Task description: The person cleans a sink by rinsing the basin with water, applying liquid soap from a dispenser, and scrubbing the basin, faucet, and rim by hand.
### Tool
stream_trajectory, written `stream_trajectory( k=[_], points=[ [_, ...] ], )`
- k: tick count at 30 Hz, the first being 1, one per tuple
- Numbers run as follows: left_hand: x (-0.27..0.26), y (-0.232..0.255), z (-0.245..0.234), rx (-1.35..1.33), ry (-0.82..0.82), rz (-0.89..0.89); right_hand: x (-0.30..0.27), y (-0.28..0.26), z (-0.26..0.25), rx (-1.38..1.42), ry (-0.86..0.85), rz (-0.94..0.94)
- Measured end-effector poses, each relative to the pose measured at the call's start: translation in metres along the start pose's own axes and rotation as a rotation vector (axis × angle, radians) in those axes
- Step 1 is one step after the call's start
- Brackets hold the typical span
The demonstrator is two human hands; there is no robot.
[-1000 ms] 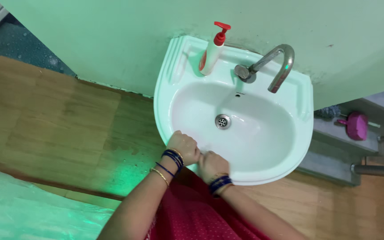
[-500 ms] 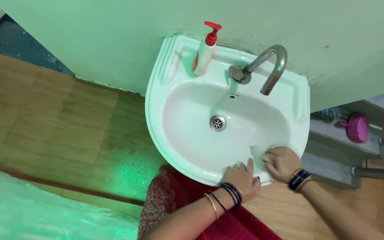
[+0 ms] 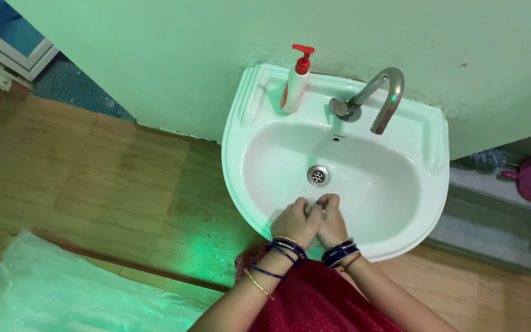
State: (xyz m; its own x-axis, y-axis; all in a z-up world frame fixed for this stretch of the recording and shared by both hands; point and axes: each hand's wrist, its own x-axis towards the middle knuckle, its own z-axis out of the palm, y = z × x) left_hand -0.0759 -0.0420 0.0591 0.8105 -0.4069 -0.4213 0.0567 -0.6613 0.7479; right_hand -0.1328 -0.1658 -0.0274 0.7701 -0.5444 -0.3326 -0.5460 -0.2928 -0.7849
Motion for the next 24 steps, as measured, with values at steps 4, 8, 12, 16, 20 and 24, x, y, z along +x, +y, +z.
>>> stream_trajectory(
  k=[4,8,12,16,20,24],
  points=[
    [0.007,-0.014,0.018,0.442,0.112,0.139,-0.013,0.021,0.001,-0.387,-0.047,-0.546],
    [-0.007,-0.040,0.053,0.459,0.306,0.585,-0.050,0.027,-0.056,-0.936,-0.298,-0.423],
    [-0.020,0.005,0.104,0.338,-0.414,0.397,-0.036,0.049,-0.142,-0.804,-0.138,-0.841],
    [-0.025,0.014,0.118,0.463,-0.179,0.612,-0.033,0.069,-0.147,-0.780,-0.083,-0.864],
    [-0.023,-0.042,0.069,0.315,-0.294,0.592,-0.048,0.061,-0.074,-0.565,-0.052,-1.031],
    [0.012,-0.111,-0.027,0.393,-0.308,0.720,-0.051,0.003,0.037,-0.824,-0.203,-0.638]
  ],
)
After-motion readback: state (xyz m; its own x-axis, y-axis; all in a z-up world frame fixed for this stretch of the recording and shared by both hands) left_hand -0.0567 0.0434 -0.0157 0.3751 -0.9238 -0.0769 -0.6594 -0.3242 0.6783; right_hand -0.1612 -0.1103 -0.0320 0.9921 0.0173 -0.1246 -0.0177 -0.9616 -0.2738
